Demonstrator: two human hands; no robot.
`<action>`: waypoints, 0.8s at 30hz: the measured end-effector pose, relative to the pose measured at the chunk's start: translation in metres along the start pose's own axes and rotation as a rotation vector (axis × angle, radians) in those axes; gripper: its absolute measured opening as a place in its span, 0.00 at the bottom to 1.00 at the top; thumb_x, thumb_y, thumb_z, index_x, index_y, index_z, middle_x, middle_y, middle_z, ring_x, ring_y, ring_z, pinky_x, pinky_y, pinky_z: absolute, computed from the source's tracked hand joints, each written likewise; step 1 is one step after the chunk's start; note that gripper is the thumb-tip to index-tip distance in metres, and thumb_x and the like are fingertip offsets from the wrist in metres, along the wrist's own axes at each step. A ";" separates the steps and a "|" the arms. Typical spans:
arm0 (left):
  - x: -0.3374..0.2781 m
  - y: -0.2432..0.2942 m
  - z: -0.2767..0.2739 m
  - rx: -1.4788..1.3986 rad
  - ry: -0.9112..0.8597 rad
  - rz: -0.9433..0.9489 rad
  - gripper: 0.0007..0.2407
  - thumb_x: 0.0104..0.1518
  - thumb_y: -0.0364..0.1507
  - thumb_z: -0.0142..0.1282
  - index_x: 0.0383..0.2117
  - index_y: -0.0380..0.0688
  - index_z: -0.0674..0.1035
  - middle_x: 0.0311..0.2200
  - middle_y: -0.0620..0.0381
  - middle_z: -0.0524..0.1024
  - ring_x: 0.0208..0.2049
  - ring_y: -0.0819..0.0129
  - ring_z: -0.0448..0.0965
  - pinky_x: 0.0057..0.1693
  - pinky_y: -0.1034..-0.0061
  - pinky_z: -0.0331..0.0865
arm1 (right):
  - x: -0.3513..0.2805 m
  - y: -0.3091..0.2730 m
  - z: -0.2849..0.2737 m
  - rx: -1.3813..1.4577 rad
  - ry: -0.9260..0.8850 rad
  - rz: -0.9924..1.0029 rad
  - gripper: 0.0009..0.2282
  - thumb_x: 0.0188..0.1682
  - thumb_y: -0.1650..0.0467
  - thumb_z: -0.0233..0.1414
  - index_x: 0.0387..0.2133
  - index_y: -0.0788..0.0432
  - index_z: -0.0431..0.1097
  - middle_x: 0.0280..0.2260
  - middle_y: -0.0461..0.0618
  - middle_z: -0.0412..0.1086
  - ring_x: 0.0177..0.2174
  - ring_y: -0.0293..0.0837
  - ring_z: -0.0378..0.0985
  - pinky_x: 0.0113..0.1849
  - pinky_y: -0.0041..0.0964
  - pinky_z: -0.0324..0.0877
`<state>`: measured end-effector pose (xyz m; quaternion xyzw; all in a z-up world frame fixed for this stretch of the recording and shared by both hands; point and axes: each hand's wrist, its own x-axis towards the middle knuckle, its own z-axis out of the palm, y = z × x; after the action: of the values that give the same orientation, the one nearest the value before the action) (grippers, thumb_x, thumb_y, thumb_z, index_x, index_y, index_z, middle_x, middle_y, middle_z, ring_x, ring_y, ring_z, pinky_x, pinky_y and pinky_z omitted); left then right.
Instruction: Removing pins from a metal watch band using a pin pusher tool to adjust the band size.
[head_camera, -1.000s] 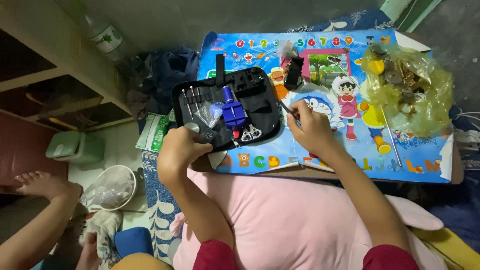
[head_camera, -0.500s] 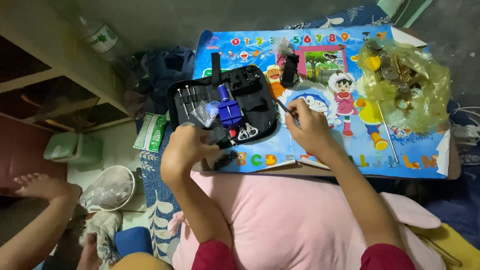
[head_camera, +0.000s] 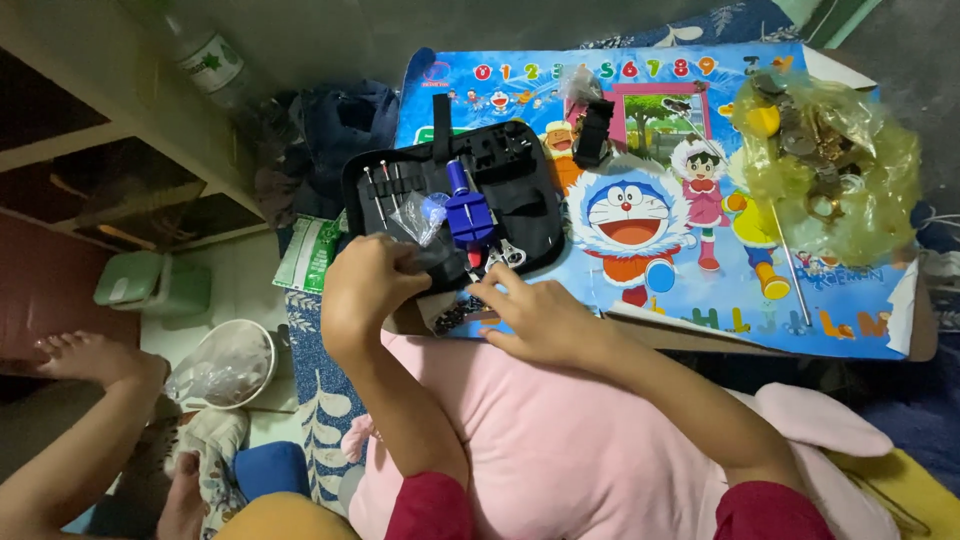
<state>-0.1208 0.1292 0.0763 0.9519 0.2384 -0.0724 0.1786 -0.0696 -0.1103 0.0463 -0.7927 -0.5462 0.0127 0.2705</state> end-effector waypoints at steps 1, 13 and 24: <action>-0.002 0.000 -0.004 0.020 0.035 0.081 0.14 0.42 0.45 0.67 0.31 0.53 0.88 0.23 0.55 0.78 0.27 0.58 0.77 0.33 0.70 0.71 | 0.004 -0.003 -0.002 0.011 -0.070 0.009 0.17 0.47 0.67 0.55 0.49 0.58 0.64 0.47 0.58 0.66 0.25 0.69 0.79 0.32 0.65 0.77; 0.011 -0.003 0.028 0.237 0.113 0.069 0.17 0.38 0.39 0.66 0.37 0.58 0.86 0.37 0.58 0.74 0.42 0.58 0.69 0.44 0.64 0.63 | -0.001 0.011 -0.001 -0.161 -0.114 -0.005 0.13 0.49 0.71 0.50 0.47 0.51 0.67 0.47 0.42 0.65 0.26 0.62 0.81 0.32 0.56 0.77; 0.007 0.012 -0.003 0.153 -0.200 0.197 0.23 0.33 0.46 0.61 0.40 0.66 0.77 0.40 0.69 0.79 0.52 0.62 0.73 0.58 0.57 0.55 | -0.043 0.073 -0.083 -0.071 -0.338 0.288 0.15 0.48 0.70 0.52 0.50 0.50 0.70 0.46 0.47 0.70 0.39 0.68 0.79 0.40 0.62 0.74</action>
<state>-0.1085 0.1233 0.0817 0.9695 0.1188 -0.1670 0.1346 0.0019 -0.2011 0.0729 -0.8582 -0.4649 0.1648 0.1423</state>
